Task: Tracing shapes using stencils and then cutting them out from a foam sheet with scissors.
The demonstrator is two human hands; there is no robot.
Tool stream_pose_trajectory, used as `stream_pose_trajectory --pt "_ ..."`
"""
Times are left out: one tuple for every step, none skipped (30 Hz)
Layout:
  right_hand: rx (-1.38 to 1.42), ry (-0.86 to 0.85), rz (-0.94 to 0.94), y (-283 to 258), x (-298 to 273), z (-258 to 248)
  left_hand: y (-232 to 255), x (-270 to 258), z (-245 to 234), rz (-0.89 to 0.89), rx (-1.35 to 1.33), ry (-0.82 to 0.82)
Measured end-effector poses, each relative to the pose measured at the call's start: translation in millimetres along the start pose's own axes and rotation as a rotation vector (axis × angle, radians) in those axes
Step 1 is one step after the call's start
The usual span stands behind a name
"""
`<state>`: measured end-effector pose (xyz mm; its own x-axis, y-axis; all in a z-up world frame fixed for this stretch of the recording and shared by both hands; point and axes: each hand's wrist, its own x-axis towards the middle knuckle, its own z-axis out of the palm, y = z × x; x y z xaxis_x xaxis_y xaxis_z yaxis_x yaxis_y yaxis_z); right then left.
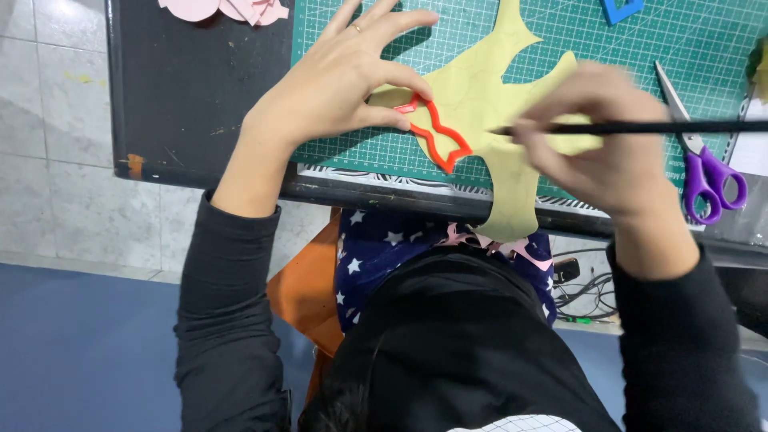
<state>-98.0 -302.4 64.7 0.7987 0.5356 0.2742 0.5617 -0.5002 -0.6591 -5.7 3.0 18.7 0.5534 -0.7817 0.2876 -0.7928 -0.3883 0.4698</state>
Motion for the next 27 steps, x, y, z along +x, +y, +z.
stream_pose_trajectory --pt "0.080 0.151 -0.055 9 -18 -4 2 -2 -5 0.010 -0.013 0.016" --pt "0.166 0.302 -0.106 19 -37 -8 3 -4 -9 0.020 -0.026 0.032" --pt "0.167 0.301 -0.109 16 -59 -9 8 -14 -16 0.019 -0.024 0.034" --pt "0.133 0.415 -0.022 14 -82 -10 13 -24 -23 -0.049 -0.117 0.063" --pt "0.101 0.528 0.069 12 -106 -11 18 -34 -29 -0.117 -0.211 0.090" --pt "0.103 0.527 0.067 16 -126 -11 28 -54 -28 -0.120 -0.209 0.091" --pt "0.034 0.553 0.104 21 -146 -10 38 -74 -29 -0.200 -0.276 0.194" --pt "-0.035 0.579 0.141 26 -165 -10 48 -93 -29 -0.279 -0.342 0.298" --pt "-0.033 0.581 0.135 20 -173 -3 59 -110 -22 -0.277 -0.336 0.301" --pt "0.030 0.651 0.278 15 -181 5 70 -127 -15 -0.382 -0.366 0.349" --pt "0.097 0.713 0.427 8 -190 13 83 -145 -7 -0.491 -0.399 0.395" --pt "0.101 0.712 0.426 8 -191 17 91 -152 4 -0.494 -0.396 0.395" --pt "0.173 0.734 0.462 8 -192 22 98 -159 15 -0.531 -0.363 0.408" --pt "0.245 0.755 0.498 8 -193 27 105 -166 27 -0.567 -0.330 0.420" --pt "0.245 0.754 0.498 10 -191 30 111 -161 31 -0.568 -0.331 0.422" --pt "0.281 0.772 0.489 12 -188 33 116 -155 36 -0.536 -0.336 0.450" --pt "0.316 0.790 0.477 15 -185 36 122 -150 40 -0.504 -0.341 0.481" --pt "0.316 0.788 0.473 14 -184 37 126 -138 39 -0.505 -0.339 0.485" --pt "0.340 0.775 0.449 15 -180 38 128 -124 36 -0.495 -0.288 0.483" --pt "0.364 0.762 0.425 17 -177 39 130 -111 33 -0.485 -0.236 0.481" --pt "0.363 0.758 0.416 18 -173 39 127 -98 31 -0.484 -0.232 0.490" --pt "0.346 0.764 0.406 19 -169 39 123 -85 29 -0.479 -0.154 0.521" --pt "0.330 0.769 0.400 19 -166 39 121 -73 26 -0.477 -0.078 0.549" --pt "0.330 0.763 0.395 23 -163 40 108 -59 24 -0.480 -0.076 0.556" --pt "0.342 0.791 0.372 26 -160 41 94 -46 20 -0.443 0.014 0.600" --pt "0.355 0.819 0.348 29 -156 43 80 -32 16 -0.404 0.104 0.642" --pt "0.354 0.816 0.345 29 -155 44 66 -20 11 -0.405 0.105 0.647"
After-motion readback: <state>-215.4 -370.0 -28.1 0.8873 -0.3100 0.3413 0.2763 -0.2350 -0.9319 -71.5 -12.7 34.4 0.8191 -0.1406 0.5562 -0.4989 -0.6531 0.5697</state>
